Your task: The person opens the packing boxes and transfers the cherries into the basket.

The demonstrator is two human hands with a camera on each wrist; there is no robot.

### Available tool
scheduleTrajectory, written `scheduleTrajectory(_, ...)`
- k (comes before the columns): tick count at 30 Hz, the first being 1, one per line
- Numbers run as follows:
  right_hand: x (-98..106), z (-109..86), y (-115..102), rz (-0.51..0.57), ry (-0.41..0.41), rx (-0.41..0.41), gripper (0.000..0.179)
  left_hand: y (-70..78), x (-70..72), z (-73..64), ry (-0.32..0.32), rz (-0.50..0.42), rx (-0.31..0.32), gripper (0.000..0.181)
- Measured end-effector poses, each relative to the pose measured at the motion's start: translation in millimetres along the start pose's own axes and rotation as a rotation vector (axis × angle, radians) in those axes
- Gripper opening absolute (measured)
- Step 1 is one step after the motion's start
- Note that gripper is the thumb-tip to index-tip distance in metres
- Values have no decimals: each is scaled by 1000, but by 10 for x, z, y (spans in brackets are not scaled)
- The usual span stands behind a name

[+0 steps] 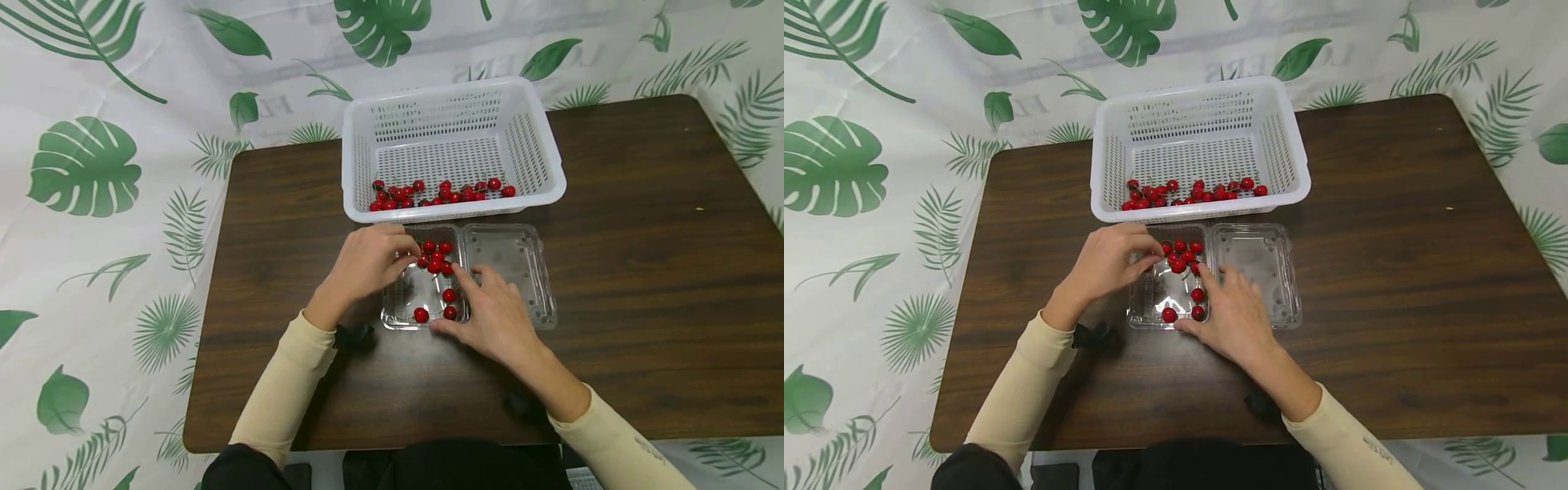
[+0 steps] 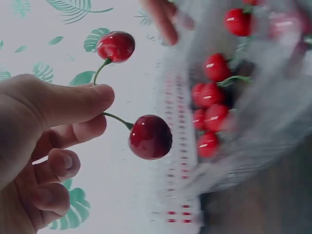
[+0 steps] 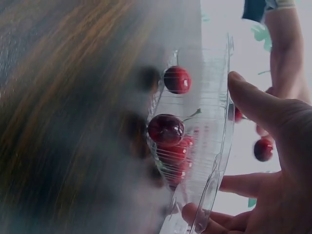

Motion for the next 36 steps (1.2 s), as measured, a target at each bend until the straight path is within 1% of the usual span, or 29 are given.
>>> scheduleTrajectory(4, 20, 19, 33, -3, 7, 5, 105, -46, 173, 120, 67, 7, 4, 4)
scheduleTrajectory(8, 30, 30, 59, -10, 11, 3, 105, -132, 344, 251, 125, 4, 27, 5)
scheduleTrajectory(11, 33, 34, 70, -17, 16, -2, 105, -230, 439, 349, 147, 7, 69, 6)
scheduleTrajectory(14, 38, 37, 70, -20, 24, -4, 104, -344, 485, 437, 166, 12, 123, 7)
scheduleTrajectory(16, 36, 38, 69, -22, 28, -7, 104, -416, 486, 483, 171, 24, 158, 7)
scheduleTrajectory(19, 36, 38, 69, -18, 32, -10, 104, -508, 452, 535, 172, 41, 195, 8)
scheduleTrajectory(21, 37, 37, 69, -18, 37, -9, 104, -553, 420, 556, 160, 50, 217, 8)
scheduleTrajectory(25, 33, 41, 69, -11, 47, -2, 104, -622, 333, 575, 113, 67, 254, 9)
scheduleTrajectory(28, 31, 39, 71, -12, 47, 0, 104, -641, 286, 571, 86, 75, 271, 9)
scheduleTrajectory(30, 30, 36, 75, -14, 44, -2, 105, -640, 270, 559, 79, 76, 280, 10)
scheduleTrajectory(33, 32, 36, 79, -15, 38, -5, 105, -619, 262, 524, 85, 74, 281, 12)
scheduleTrajectory(36, 42, 36, 87, -15, 32, -7, 105, -553, 272, 464, 101, 64, 277, 13)
Point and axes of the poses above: each hand's wrist, its own z-axis towards the middle knuckle, its own x-axis out of the back of the hand, y = z × x, the point moved 2 cm from there along z, towards the middle knuckle, and after that the axes turned 7 degrees about -x, right-handed, at the moved point
